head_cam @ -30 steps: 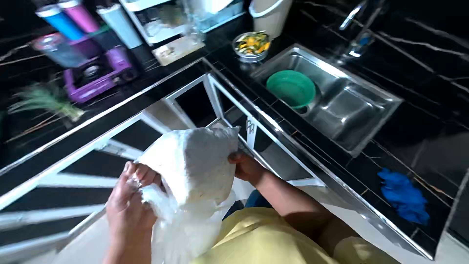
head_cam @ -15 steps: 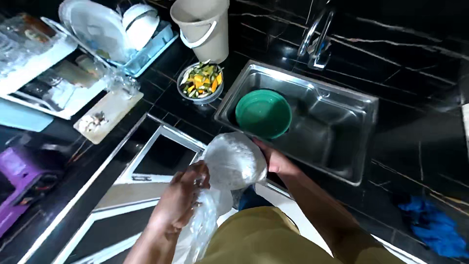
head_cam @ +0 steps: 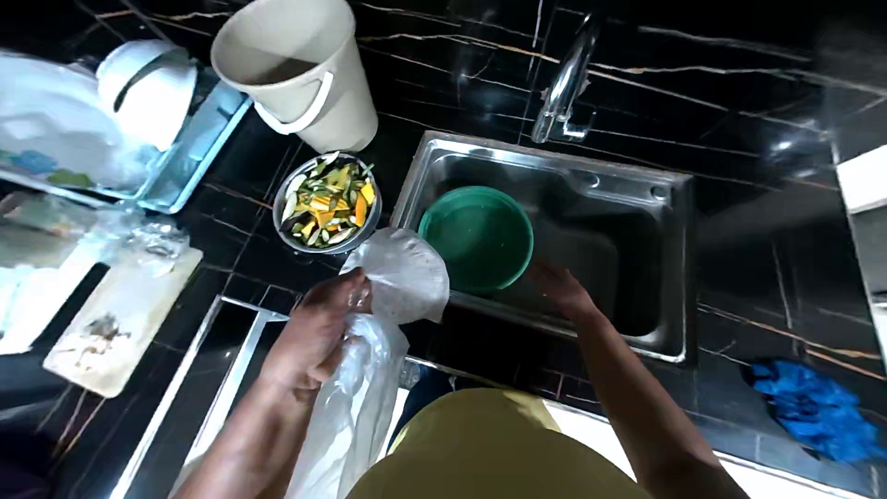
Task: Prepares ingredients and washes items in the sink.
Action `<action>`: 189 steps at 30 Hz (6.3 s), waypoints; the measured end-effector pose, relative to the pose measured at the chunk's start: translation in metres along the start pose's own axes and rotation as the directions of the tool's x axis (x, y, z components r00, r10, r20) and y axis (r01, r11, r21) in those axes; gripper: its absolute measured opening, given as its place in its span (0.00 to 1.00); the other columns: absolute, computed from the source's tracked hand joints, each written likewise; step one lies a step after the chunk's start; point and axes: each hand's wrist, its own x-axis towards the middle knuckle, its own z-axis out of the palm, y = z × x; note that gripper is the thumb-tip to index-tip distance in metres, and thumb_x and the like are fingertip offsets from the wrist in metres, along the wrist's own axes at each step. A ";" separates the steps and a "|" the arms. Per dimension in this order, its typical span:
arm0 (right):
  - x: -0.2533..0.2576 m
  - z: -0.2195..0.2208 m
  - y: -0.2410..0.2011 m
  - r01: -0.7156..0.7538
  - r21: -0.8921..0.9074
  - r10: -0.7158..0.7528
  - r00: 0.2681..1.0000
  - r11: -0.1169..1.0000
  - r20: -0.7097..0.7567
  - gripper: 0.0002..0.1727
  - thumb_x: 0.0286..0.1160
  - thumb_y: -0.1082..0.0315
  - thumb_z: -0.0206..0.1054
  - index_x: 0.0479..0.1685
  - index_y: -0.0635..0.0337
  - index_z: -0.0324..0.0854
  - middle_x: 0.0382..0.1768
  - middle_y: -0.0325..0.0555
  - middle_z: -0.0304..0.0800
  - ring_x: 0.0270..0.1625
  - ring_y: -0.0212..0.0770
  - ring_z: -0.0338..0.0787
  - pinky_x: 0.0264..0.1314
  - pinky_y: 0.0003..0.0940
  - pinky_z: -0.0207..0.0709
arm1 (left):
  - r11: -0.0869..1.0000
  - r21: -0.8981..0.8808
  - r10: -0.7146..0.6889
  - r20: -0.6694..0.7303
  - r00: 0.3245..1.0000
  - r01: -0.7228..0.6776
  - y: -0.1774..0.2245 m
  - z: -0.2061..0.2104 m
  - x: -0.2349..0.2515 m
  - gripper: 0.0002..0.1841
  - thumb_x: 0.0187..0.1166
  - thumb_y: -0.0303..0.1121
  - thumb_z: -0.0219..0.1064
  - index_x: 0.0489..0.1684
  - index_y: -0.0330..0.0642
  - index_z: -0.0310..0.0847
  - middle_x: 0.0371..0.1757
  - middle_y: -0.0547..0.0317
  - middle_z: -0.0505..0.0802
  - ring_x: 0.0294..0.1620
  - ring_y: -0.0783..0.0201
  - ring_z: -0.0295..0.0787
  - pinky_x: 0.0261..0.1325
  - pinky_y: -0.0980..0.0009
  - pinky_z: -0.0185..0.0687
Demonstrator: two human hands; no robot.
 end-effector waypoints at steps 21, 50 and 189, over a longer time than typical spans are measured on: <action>0.078 0.018 -0.027 -0.241 0.033 0.227 0.844 0.970 -0.486 0.21 0.75 0.67 0.73 0.61 0.72 0.81 0.55 0.67 0.87 0.57 0.59 0.87 0.61 0.58 0.80 | 0.974 0.227 -0.018 -0.018 1.000 0.022 -0.032 -0.074 -0.005 0.19 0.89 0.34 0.48 0.26 0.55 0.80 0.22 0.76 0.82 0.17 0.80 0.73 0.18 0.84 0.69; 0.064 0.012 -0.032 0.065 -0.097 -0.111 0.795 0.993 -0.597 0.18 0.81 0.64 0.69 0.59 0.71 0.81 0.46 0.70 0.88 0.50 0.66 0.89 0.55 0.68 0.78 | 0.934 0.353 0.068 0.003 0.998 -0.065 0.004 -0.052 -0.014 0.16 0.85 0.33 0.51 0.29 0.58 0.84 0.26 0.79 0.87 0.21 0.83 0.78 0.22 0.86 0.74; -0.198 -0.118 -0.173 0.555 -0.777 -0.554 0.563 -0.297 0.613 0.28 0.83 0.44 0.57 0.17 0.52 0.82 0.18 0.39 0.80 0.27 0.43 0.82 0.42 0.48 0.70 | 0.855 0.112 -0.479 0.545 0.688 0.506 -0.016 0.184 -0.016 0.12 0.92 0.40 0.52 0.40 0.46 0.76 0.25 0.64 0.83 0.23 0.71 0.79 0.24 0.77 0.73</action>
